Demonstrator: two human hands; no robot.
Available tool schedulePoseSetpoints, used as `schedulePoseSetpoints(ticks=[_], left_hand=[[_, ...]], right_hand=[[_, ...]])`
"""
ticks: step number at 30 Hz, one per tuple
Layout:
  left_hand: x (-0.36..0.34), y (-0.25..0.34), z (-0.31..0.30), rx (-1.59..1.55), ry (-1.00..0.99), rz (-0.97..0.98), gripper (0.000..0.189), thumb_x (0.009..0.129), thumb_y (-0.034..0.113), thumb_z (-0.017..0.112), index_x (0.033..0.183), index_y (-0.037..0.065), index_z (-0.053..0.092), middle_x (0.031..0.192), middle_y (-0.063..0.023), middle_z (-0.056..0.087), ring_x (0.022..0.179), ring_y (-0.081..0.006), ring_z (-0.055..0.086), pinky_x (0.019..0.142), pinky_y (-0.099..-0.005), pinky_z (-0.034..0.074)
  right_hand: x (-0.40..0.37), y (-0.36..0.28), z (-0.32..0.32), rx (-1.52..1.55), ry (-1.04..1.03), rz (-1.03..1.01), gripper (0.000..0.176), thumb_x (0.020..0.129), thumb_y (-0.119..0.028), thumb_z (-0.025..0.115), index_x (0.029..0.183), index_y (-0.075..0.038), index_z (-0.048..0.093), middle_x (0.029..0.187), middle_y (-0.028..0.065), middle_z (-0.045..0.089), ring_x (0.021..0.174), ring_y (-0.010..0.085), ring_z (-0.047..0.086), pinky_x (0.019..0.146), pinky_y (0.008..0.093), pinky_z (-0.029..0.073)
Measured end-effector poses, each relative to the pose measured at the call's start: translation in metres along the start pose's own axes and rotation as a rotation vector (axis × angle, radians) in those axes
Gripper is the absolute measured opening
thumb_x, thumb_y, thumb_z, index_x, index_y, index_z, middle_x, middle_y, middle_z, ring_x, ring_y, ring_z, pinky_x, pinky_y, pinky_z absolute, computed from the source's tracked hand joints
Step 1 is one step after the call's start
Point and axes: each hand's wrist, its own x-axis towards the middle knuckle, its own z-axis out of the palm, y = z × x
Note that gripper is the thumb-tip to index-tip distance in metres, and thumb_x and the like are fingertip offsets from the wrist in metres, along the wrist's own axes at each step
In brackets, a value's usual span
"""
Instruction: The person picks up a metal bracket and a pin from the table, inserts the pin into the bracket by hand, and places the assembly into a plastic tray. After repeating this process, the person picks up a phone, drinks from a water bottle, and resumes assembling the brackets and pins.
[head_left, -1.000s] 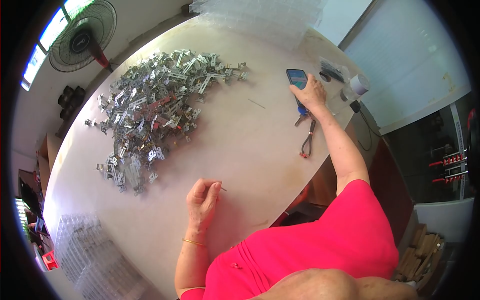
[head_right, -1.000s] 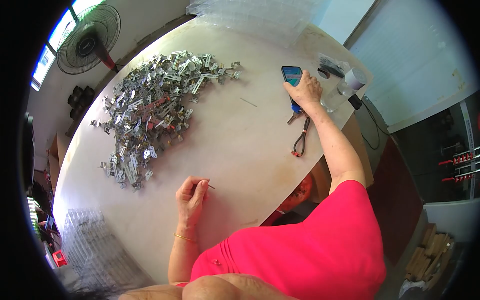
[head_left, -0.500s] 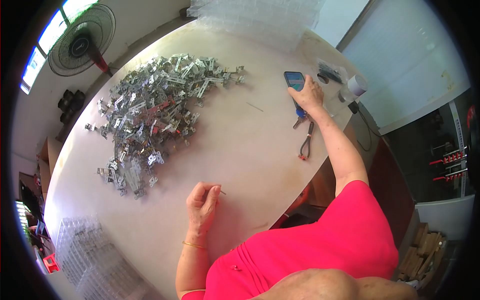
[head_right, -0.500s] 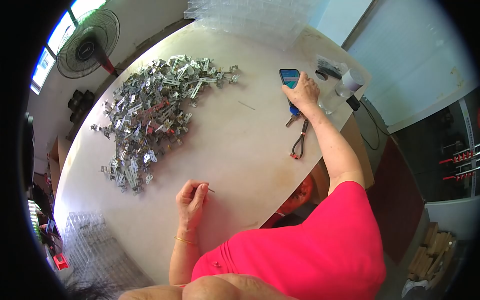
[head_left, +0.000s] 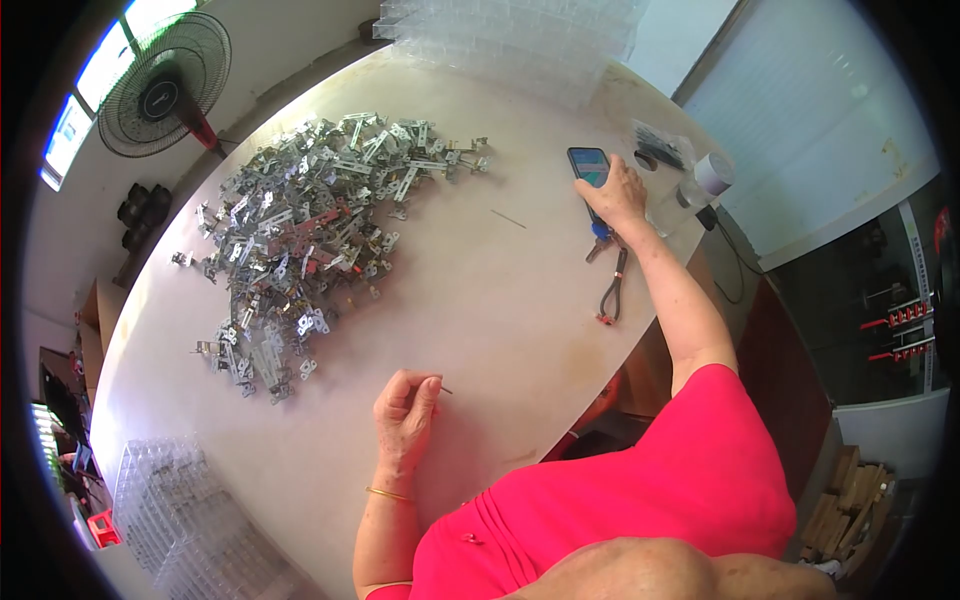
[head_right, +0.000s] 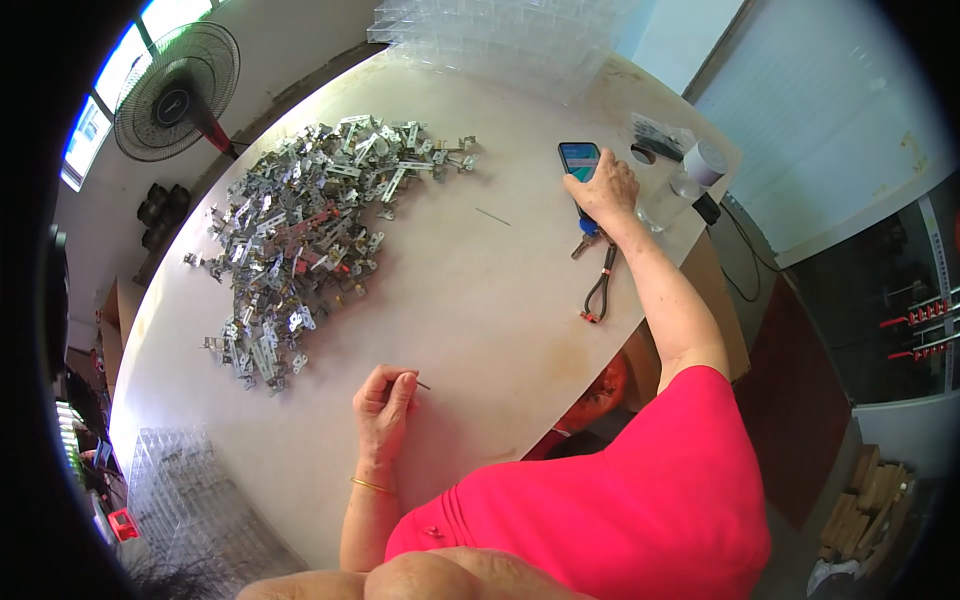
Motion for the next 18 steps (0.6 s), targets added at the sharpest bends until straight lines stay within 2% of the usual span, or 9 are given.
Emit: schedulePoseSetpoints(ticks=[9,15,18], left_hand=[[-0.001,-0.002,-0.002,0.016,0.021,-0.034,0.013,0.101,0.014,0.068,0.095,0.002,0.070,0.075,0.0038,0.059,0.063,-0.0041,0.052,0.057,-0.0206,0.042],[-0.001,-0.002,0.000,-0.008,0.036,-0.029,0.013,0.102,0.013,0.066,0.100,0.002,0.070,0.078,0.0025,0.062,0.064,-0.0046,0.053,0.057,-0.0207,0.043],[-0.001,-0.005,-0.001,-0.050,0.073,-0.021,0.013,0.103,0.013,0.064,0.103,0.001,0.070,0.081,0.0009,0.064,0.065,-0.0053,0.056,0.059,-0.0207,0.045]], right_hand=[[0.000,0.009,0.003,0.028,-0.006,-0.035,0.094,0.077,-0.060,0.075,0.142,0.001,0.045,0.129,0.0302,0.058,0.123,0.0435,0.056,0.105,0.0503,0.046],[-0.002,0.012,0.002,0.053,0.029,-0.035,0.090,0.080,-0.060,0.075,0.140,0.001,0.047,0.128,0.0288,0.059,0.123,0.0431,0.057,0.103,0.0505,0.047],[-0.015,-0.001,-0.009,0.005,0.167,-0.186,0.086,0.082,-0.059,0.074,0.140,-0.001,0.047,0.128,0.0265,0.060,0.122,0.0426,0.058,0.102,0.0526,0.047]])
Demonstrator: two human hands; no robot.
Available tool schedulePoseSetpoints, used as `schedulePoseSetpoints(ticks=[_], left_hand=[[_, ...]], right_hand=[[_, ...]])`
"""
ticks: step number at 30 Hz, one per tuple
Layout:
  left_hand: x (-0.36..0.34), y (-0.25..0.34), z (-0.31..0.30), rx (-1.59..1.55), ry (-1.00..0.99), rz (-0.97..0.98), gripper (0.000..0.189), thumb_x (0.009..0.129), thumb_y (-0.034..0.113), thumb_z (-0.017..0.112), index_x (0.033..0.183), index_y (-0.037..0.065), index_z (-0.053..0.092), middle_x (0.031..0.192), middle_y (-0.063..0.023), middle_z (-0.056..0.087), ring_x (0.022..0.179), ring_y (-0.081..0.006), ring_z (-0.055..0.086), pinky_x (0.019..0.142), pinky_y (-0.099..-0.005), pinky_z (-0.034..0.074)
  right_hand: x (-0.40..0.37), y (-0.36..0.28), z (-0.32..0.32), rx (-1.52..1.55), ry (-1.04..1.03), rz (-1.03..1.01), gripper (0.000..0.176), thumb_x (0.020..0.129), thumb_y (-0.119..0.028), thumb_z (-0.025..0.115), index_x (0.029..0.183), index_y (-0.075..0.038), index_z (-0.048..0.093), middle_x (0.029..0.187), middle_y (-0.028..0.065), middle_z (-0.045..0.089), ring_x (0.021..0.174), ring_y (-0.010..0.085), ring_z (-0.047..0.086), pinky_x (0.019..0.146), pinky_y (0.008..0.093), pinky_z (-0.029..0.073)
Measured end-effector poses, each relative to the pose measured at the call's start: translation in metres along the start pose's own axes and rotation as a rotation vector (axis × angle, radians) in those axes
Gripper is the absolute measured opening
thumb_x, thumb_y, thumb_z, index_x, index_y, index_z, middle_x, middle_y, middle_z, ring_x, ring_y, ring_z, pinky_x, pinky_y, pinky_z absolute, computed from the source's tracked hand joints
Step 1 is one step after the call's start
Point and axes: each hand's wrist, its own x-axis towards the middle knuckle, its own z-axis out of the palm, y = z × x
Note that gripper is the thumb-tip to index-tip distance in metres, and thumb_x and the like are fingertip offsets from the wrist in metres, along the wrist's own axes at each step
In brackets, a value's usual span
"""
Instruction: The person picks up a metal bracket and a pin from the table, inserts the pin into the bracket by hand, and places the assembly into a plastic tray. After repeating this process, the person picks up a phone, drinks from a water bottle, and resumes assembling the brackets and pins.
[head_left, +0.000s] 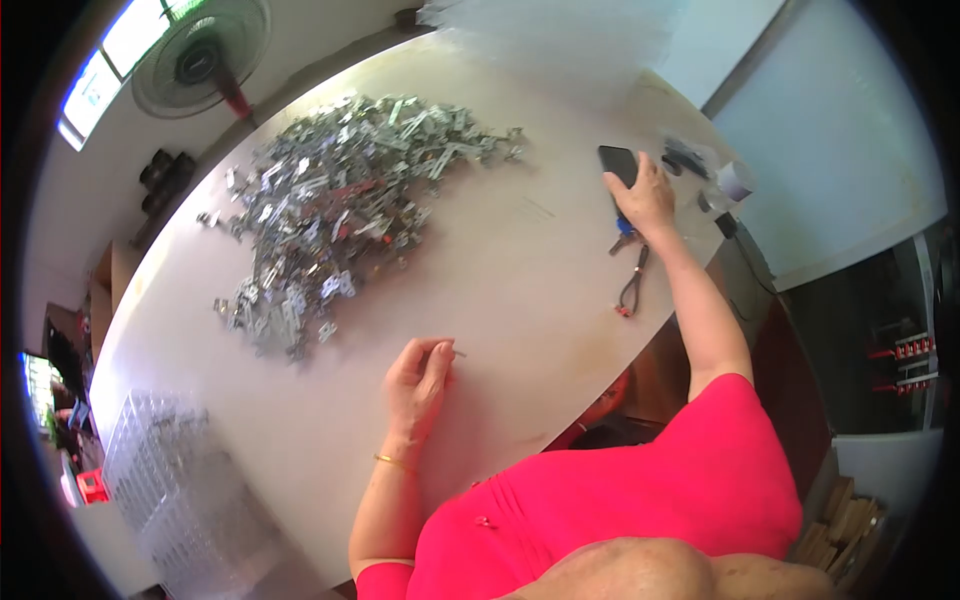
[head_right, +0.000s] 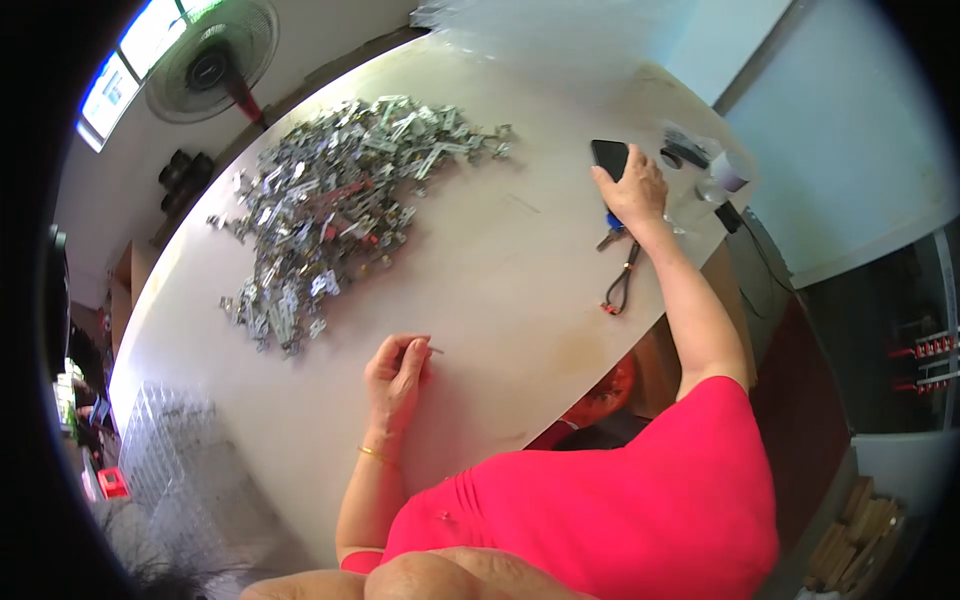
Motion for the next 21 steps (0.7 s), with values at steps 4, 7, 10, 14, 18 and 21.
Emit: schedulePoseSetpoints(ticks=[4,7,10,14,18,21], left_hand=[[0.004,-0.004,0.000,-0.042,0.047,0.023,0.013,0.104,0.012,0.063,0.108,0.001,0.068,0.088,-0.0016,0.067,0.071,-0.0069,0.060,0.063,-0.0215,0.049],[0.006,-0.004,0.000,-0.110,0.067,0.014,0.013,0.103,0.010,0.063,0.111,0.000,0.066,0.091,-0.0029,0.068,0.074,-0.0082,0.063,0.066,-0.0225,0.051],[0.007,-0.008,-0.002,-0.153,0.089,0.045,0.014,0.103,0.009,0.063,0.113,-0.001,0.065,0.092,-0.0033,0.068,0.076,-0.0091,0.064,0.068,-0.0235,0.052],[0.008,-0.008,-0.004,-0.136,0.169,0.070,0.013,0.103,0.008,0.063,0.112,-0.001,0.065,0.093,-0.0038,0.069,0.077,-0.0096,0.065,0.069,-0.0238,0.053],[0.010,-0.007,-0.005,-0.188,0.171,0.055,0.013,0.103,0.008,0.063,0.110,-0.002,0.065,0.094,-0.0045,0.070,0.077,-0.0097,0.065,0.069,-0.0242,0.055],[0.012,-0.010,-0.005,-0.207,0.183,0.065,0.016,0.103,0.008,0.062,0.116,-0.002,0.061,0.097,-0.0057,0.069,0.076,-0.0102,0.066,0.068,-0.0247,0.056]], right_hand=[[-0.036,-0.074,-0.047,0.508,-0.148,-0.288,0.039,0.094,-0.032,0.071,0.121,-0.004,0.064,0.116,0.0171,0.069,0.106,0.0332,0.067,0.087,0.0416,0.054],[-0.087,-0.138,-0.071,0.792,-0.369,-0.551,0.019,0.095,-0.014,0.070,0.111,-0.004,0.069,0.104,0.0135,0.072,0.094,0.0300,0.070,0.081,0.0373,0.056],[-0.134,-0.181,-0.072,0.911,-0.558,-0.715,0.017,0.094,-0.010,0.070,0.109,-0.004,0.070,0.103,0.0137,0.072,0.093,0.0292,0.071,0.081,0.0372,0.057],[-0.156,-0.210,-0.067,0.977,-0.703,-0.729,0.015,0.093,-0.007,0.069,0.108,-0.003,0.070,0.102,0.0134,0.070,0.088,0.0284,0.071,0.078,0.0366,0.057],[-0.158,-0.217,-0.054,0.954,-0.722,-0.713,0.013,0.093,-0.007,0.069,0.106,-0.004,0.070,0.102,0.0124,0.069,0.086,0.0287,0.070,0.077,0.0366,0.057],[-0.155,-0.220,-0.050,0.899,-0.699,-0.739,0.011,0.093,-0.009,0.068,0.103,-0.005,0.070,0.101,0.0124,0.068,0.084,0.0296,0.070,0.076,0.0379,0.057]])
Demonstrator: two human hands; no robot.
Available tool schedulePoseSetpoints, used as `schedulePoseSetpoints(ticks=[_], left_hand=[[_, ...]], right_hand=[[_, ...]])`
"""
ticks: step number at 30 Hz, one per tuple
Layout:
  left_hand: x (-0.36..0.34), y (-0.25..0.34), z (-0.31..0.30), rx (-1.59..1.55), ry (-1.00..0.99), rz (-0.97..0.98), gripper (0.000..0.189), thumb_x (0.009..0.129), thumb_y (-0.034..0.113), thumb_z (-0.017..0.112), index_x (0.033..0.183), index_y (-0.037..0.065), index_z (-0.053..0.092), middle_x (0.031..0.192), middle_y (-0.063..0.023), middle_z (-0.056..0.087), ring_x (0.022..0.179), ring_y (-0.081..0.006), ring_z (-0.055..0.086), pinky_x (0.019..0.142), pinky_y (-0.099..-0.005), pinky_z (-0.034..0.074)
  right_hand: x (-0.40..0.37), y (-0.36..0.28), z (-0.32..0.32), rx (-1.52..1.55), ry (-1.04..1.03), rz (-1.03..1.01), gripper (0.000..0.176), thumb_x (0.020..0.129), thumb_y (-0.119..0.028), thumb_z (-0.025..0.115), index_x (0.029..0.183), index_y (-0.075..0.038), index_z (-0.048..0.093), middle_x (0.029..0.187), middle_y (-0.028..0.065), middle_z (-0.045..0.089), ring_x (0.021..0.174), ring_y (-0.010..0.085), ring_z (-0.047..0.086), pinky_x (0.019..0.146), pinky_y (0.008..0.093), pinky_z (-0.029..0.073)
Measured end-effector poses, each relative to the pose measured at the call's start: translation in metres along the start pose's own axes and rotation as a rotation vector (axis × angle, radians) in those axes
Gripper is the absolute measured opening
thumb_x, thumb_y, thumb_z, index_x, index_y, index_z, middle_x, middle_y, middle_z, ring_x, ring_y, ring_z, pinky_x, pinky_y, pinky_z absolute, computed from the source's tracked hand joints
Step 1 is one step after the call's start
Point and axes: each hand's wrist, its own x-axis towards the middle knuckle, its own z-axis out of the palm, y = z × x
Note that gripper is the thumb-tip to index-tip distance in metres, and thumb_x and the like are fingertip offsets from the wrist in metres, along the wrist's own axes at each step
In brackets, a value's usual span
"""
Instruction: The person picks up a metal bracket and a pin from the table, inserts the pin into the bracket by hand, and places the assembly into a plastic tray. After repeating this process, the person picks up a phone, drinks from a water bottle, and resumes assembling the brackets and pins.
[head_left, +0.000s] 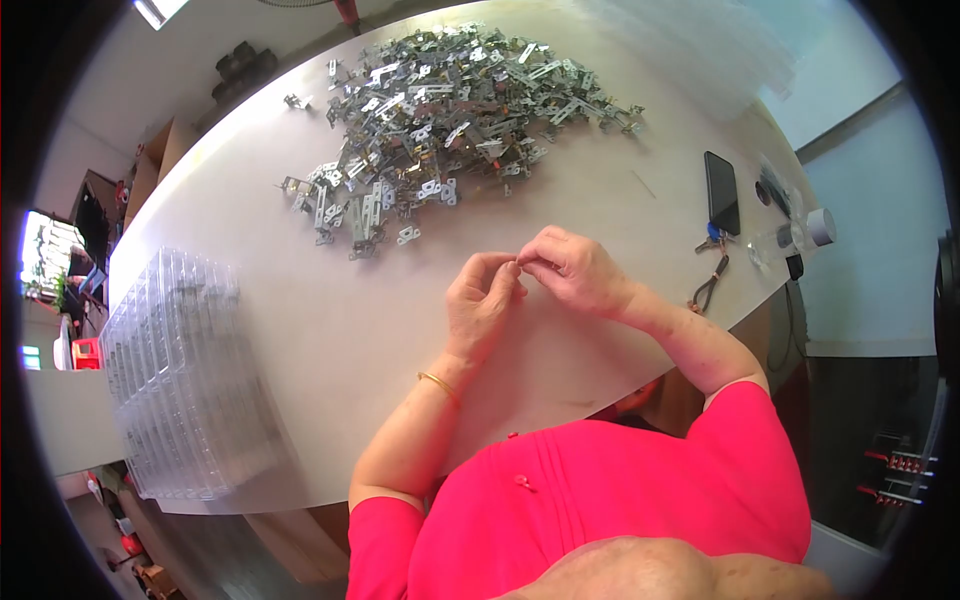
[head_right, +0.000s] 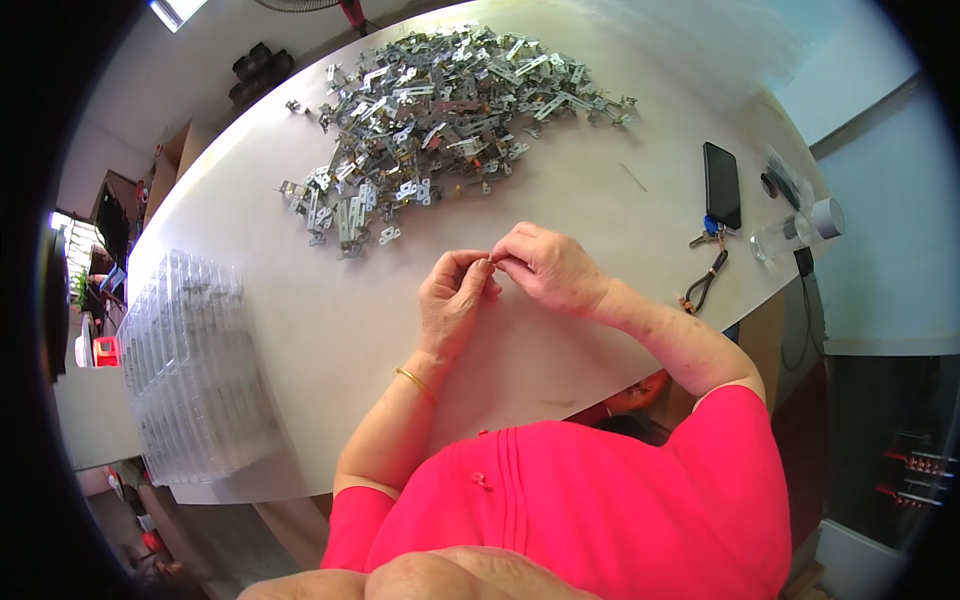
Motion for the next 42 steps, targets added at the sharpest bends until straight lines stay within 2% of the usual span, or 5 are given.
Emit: schedulePoseSetpoints(ticks=[8,26,32,38,42], left_hand=[[0.005,-0.003,-0.001,-0.013,0.016,0.026,0.035,0.103,0.003,0.057,0.134,-0.001,0.040,0.105,-0.0074,0.057,0.071,-0.0109,0.063,0.064,-0.0249,0.055],[0.005,-0.005,0.000,0.099,-0.050,0.058,0.035,0.101,-0.002,0.055,0.133,0.000,0.041,0.104,-0.0066,0.057,0.074,-0.0090,0.060,0.065,-0.0244,0.053],[0.004,-0.007,-0.001,0.118,-0.062,0.089,0.035,0.101,-0.002,0.055,0.133,0.000,0.042,0.103,-0.0065,0.057,0.074,-0.0092,0.060,0.065,-0.0243,0.053],[0.002,-0.004,-0.001,0.102,-0.067,0.087,0.035,0.101,0.000,0.055,0.134,0.002,0.043,0.103,-0.0056,0.056,0.074,-0.0094,0.059,0.064,-0.0242,0.051],[0.005,-0.013,-0.003,0.072,-0.075,0.092,0.033,0.102,0.001,0.054,0.133,0.003,0.044,0.101,-0.0040,0.056,0.073,-0.0091,0.058,0.064,-0.0238,0.051]], right_hand=[[0.022,0.019,-0.002,-0.273,0.134,0.216,0.009,0.091,-0.013,0.065,0.094,-0.004,0.066,0.091,0.0142,0.068,0.081,0.0339,0.068,0.073,0.0446,0.055],[0.067,0.038,0.008,-0.388,0.200,0.204,0.011,0.090,-0.013,0.063,0.094,-0.003,0.064,0.094,0.0188,0.069,0.087,0.0392,0.068,0.080,0.0492,0.056],[0.054,0.038,-0.001,-0.303,0.192,0.199,0.016,0.091,-0.017,0.067,0.097,-0.003,0.065,0.093,0.0169,0.069,0.085,0.0350,0.069,0.077,0.0461,0.055],[0.018,-0.001,-0.043,-0.325,0.203,0.332,0.021,0.092,-0.022,0.071,0.100,-0.004,0.064,0.093,0.0122,0.069,0.082,0.0292,0.070,0.073,0.0425,0.055],[-0.018,-0.025,-0.099,-0.486,0.509,0.181,0.028,0.089,-0.018,0.075,0.111,-0.005,0.064,0.103,0.0111,0.069,0.095,0.0291,0.068,0.084,0.0414,0.054]])
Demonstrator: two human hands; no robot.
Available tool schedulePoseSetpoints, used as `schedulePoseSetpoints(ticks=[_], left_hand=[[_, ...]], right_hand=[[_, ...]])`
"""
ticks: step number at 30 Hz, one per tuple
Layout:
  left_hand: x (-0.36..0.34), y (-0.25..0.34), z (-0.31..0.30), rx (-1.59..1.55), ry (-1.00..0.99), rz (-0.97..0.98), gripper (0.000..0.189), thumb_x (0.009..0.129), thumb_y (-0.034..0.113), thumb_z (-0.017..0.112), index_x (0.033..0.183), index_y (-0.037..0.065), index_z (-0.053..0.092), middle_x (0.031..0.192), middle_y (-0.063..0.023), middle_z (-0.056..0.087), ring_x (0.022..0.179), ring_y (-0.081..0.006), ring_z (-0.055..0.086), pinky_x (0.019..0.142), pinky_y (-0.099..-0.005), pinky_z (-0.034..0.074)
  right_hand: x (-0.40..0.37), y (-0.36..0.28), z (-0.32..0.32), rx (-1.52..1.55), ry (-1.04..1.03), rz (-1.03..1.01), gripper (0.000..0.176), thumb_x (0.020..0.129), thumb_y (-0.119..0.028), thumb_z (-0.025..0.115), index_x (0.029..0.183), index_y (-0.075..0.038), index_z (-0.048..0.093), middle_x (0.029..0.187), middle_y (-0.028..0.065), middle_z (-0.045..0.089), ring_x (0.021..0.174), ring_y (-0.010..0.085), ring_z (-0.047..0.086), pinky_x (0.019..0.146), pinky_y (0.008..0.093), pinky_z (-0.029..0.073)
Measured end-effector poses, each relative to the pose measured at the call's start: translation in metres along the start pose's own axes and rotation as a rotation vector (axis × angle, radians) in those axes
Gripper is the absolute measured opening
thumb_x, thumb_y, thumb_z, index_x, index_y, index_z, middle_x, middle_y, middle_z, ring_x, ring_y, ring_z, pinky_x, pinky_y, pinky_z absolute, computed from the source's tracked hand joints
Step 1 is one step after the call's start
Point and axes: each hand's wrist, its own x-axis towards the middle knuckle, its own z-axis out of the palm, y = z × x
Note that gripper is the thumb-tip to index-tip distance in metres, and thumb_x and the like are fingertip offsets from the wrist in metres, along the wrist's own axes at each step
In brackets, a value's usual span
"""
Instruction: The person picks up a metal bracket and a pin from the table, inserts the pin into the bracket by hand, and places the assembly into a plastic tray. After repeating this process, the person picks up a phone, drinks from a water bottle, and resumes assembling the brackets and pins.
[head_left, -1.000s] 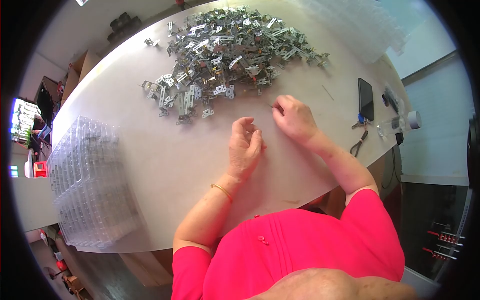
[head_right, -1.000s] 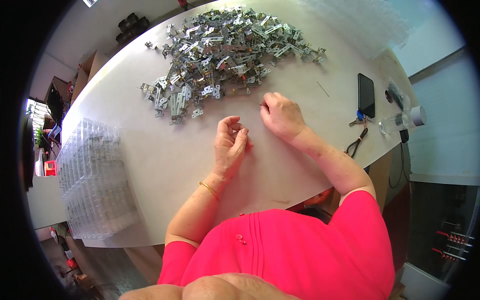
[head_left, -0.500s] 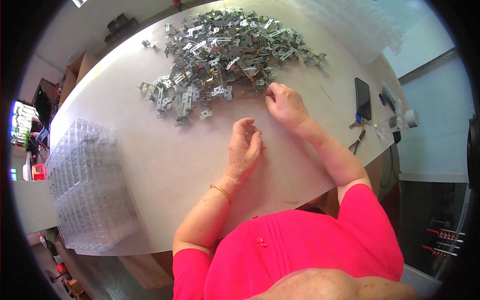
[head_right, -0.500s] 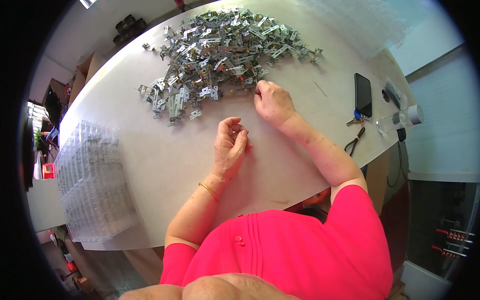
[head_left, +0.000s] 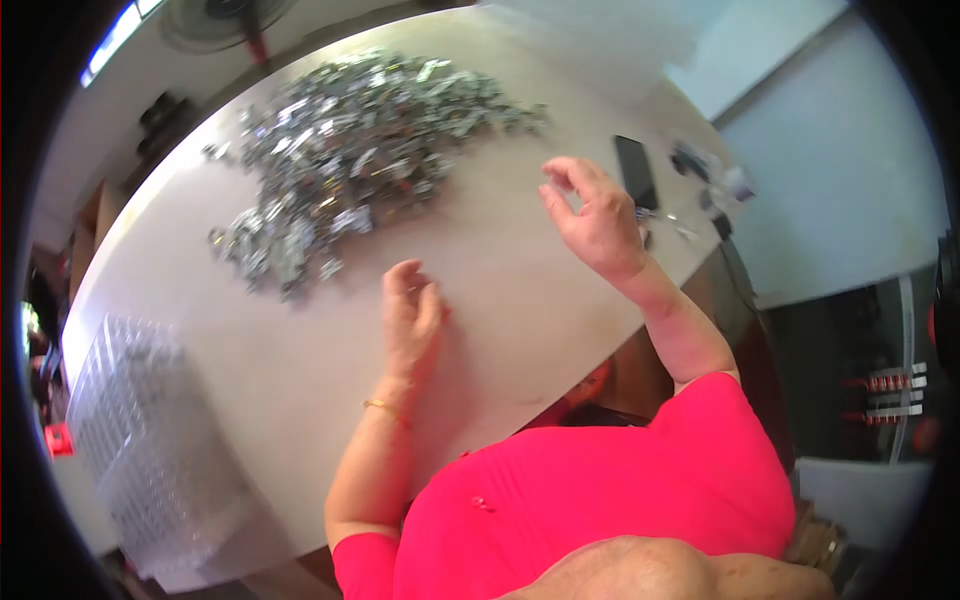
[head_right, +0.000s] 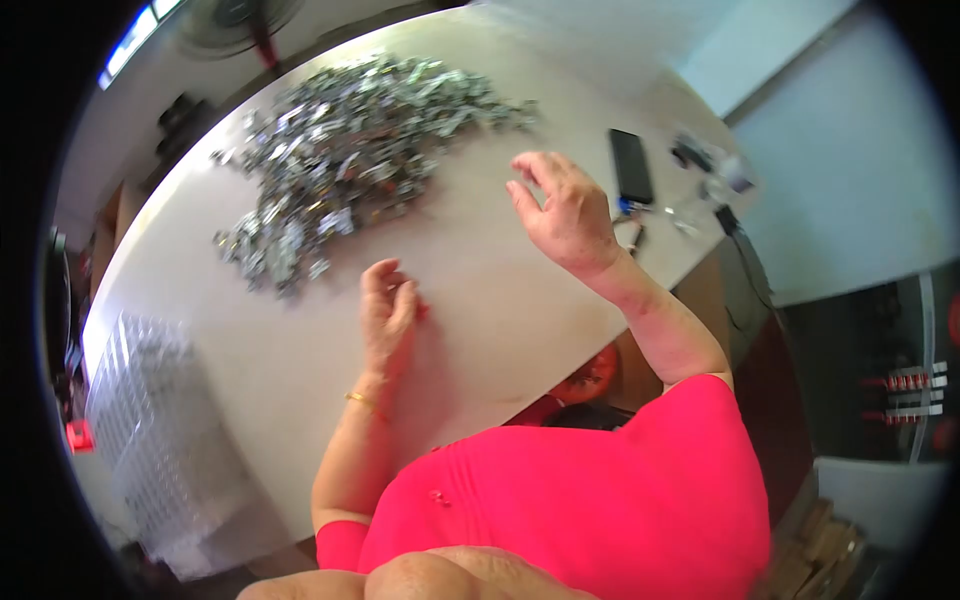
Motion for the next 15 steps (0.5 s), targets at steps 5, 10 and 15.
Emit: schedulePoseSetpoints(ticks=[5,10,15], left_hand=[[-0.002,0.005,0.000,0.022,0.006,-0.028,0.033,0.102,0.001,0.054,0.133,0.003,0.044,0.101,-0.0035,0.057,0.073,-0.0082,0.058,0.065,-0.0230,0.051],[-0.002,0.005,0.003,0.018,0.017,-0.010,0.032,0.100,0.000,0.055,0.131,0.000,0.045,0.099,-0.0049,0.059,0.071,-0.0099,0.060,0.063,-0.0245,0.051],[-0.002,0.001,0.000,0.080,0.019,0.028,0.032,0.100,0.001,0.055,0.130,0.000,0.045,0.098,-0.0049,0.059,0.070,-0.0099,0.060,0.062,-0.0247,0.051]], right_hand=[[0.001,0.037,-0.086,-0.272,0.508,-0.168,0.058,0.084,-0.021,0.081,0.135,-0.005,0.056,0.130,0.0156,0.061,0.124,0.0355,0.056,0.104,0.0455,0.044],[-0.011,0.124,-0.146,-0.568,0.646,0.043,0.092,0.080,-0.034,0.086,0.151,-0.003,0.036,0.144,0.0232,0.048,0.132,0.0415,0.049,0.110,0.0501,0.040],[-0.026,0.202,-0.149,-0.202,0.559,0.612,0.119,0.074,-0.044,0.090,0.160,-0.002,0.018,0.151,0.0254,0.041,0.137,0.0392,0.046,0.115,0.0476,0.038]])
